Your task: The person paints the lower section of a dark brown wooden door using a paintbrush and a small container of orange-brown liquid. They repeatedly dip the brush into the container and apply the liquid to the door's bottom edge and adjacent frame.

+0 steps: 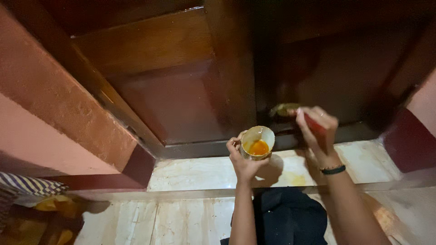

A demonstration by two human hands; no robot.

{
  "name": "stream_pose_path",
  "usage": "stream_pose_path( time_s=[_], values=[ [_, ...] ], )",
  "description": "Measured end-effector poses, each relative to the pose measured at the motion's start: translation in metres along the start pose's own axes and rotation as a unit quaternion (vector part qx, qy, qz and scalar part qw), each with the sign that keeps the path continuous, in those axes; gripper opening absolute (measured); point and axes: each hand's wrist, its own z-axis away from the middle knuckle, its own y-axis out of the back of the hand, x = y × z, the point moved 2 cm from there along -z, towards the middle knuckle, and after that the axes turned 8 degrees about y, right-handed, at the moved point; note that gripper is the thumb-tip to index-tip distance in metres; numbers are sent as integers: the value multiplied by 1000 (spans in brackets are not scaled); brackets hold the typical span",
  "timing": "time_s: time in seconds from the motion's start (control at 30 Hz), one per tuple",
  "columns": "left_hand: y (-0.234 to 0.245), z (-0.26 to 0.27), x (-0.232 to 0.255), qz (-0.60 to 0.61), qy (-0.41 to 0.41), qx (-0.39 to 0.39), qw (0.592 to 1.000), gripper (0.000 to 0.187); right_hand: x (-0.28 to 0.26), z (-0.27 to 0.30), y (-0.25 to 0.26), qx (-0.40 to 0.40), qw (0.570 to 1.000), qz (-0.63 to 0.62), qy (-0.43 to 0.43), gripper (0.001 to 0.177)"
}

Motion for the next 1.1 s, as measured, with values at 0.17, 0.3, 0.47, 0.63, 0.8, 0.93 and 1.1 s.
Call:
stream_pose_path(
  time_s=[0.17, 0.3, 0.47, 0.63, 0.8, 0.93, 1.1],
  values=[
    [2, 0, 5, -14, -5, 0, 1000, 105, -10, -60, 21, 82, 994, 31, 71, 11],
    [1, 0, 7, 18, -18, -5, 1000, 102, -33, -90, 38, 141, 979, 60, 131, 10],
    [4, 1, 11, 22, -12, -10, 1000, 102, -19, -51, 21, 154, 964, 40, 214, 13],
    [5, -1, 9, -22, -21, 10, 999, 110, 49, 62, -17, 75, 976, 149, 141, 13],
    [1, 1, 7, -25, 3, 19, 1000, 108, 51, 142, -21, -29, 998, 46, -44, 14],
    [-3, 3, 5, 14, -23, 4, 1000, 108, 28, 157, 4, -35, 997, 60, -34, 11],
    [-11, 5, 7, -6, -9, 8, 1000, 110, 14, 144, 14, -42, 985, 30, -165, 10]
  ],
)
